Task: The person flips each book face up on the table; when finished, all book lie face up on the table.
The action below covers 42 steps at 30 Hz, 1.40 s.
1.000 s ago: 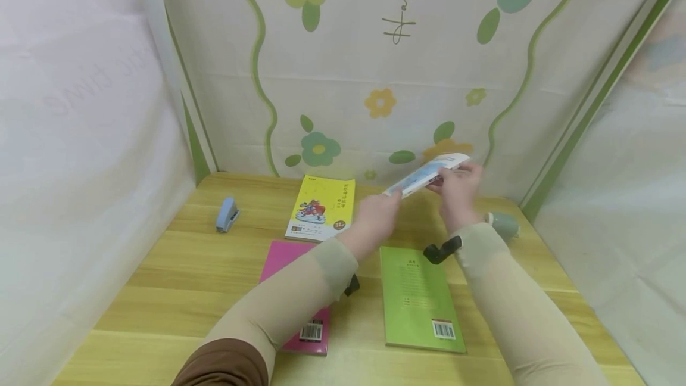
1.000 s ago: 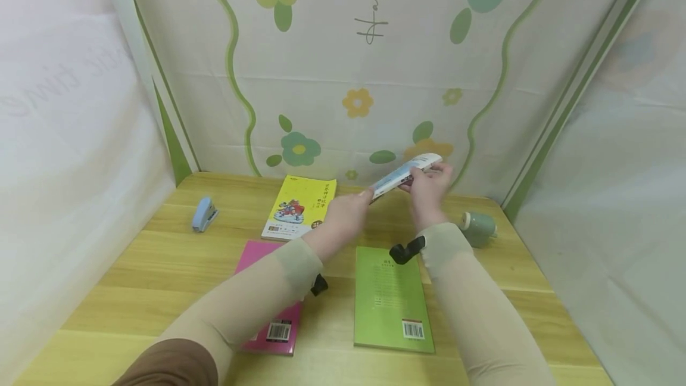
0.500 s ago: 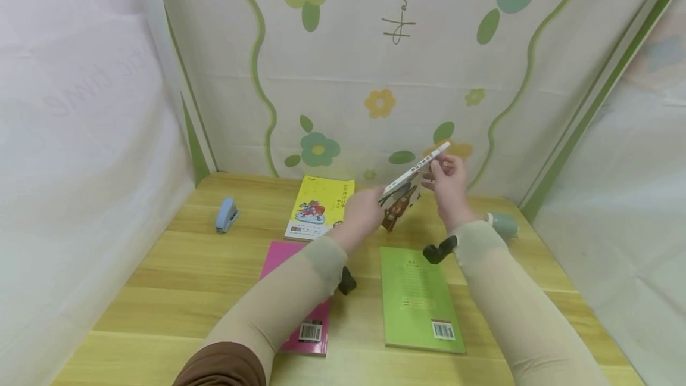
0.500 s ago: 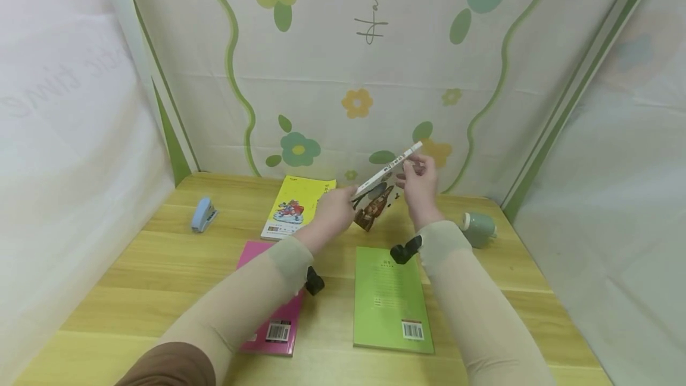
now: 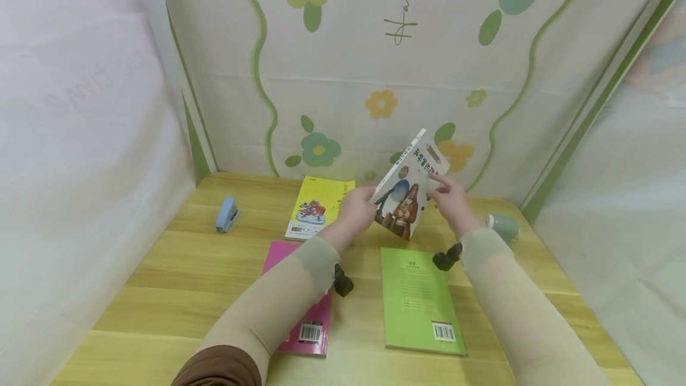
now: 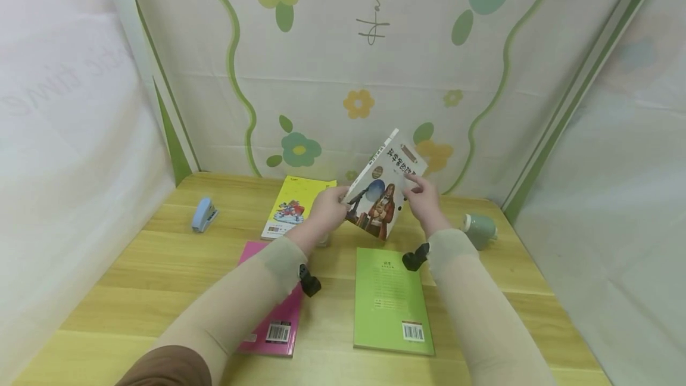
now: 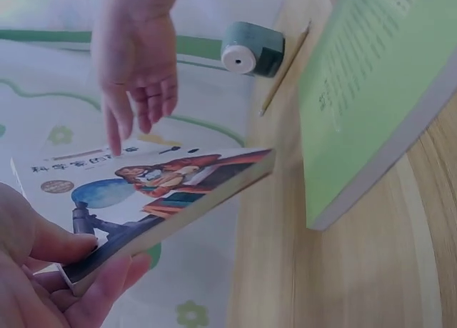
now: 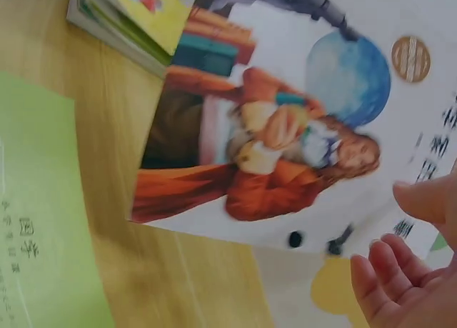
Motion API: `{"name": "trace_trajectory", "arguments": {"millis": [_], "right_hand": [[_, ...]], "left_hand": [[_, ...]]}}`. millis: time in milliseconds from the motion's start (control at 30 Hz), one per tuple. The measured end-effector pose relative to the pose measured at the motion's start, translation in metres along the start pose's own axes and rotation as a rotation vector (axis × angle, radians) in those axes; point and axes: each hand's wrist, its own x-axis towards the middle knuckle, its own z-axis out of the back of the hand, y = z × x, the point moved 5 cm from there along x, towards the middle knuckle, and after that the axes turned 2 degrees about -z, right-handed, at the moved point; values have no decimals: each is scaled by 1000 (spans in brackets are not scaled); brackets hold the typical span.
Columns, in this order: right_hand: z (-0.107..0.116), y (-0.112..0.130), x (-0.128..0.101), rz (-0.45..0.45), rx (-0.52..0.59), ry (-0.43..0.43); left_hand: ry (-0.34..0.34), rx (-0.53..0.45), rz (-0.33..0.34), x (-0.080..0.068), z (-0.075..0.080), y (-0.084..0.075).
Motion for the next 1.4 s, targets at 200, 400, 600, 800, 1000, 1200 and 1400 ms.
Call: {"name": "trace_trajectory", "arguments": {"millis": [200, 400, 600, 800, 1000, 1200, 1400], "right_hand": [[4, -16, 2, -30, -37, -2], [8, -27, 1, -86, -47, -6], [10, -38, -3, -168, -22, 26], [4, -57, -9, -261, 119, 258], [2, -67, -21, -226, 227, 439], [3, -75, -29, -207, 285, 486], [6, -81, -32, -224, 248, 465]], "left_hand": [[17, -320, 114, 2, -7, 10], [51, -485, 244, 2, -17, 22], [91, -533, 316, 1, -21, 32], [116, -587, 357, 3, -25, 38], [113, -626, 390, 4, -27, 42], [105, -708, 422, 5, -33, 48], [146, -794, 478, 3, -43, 57]]}}
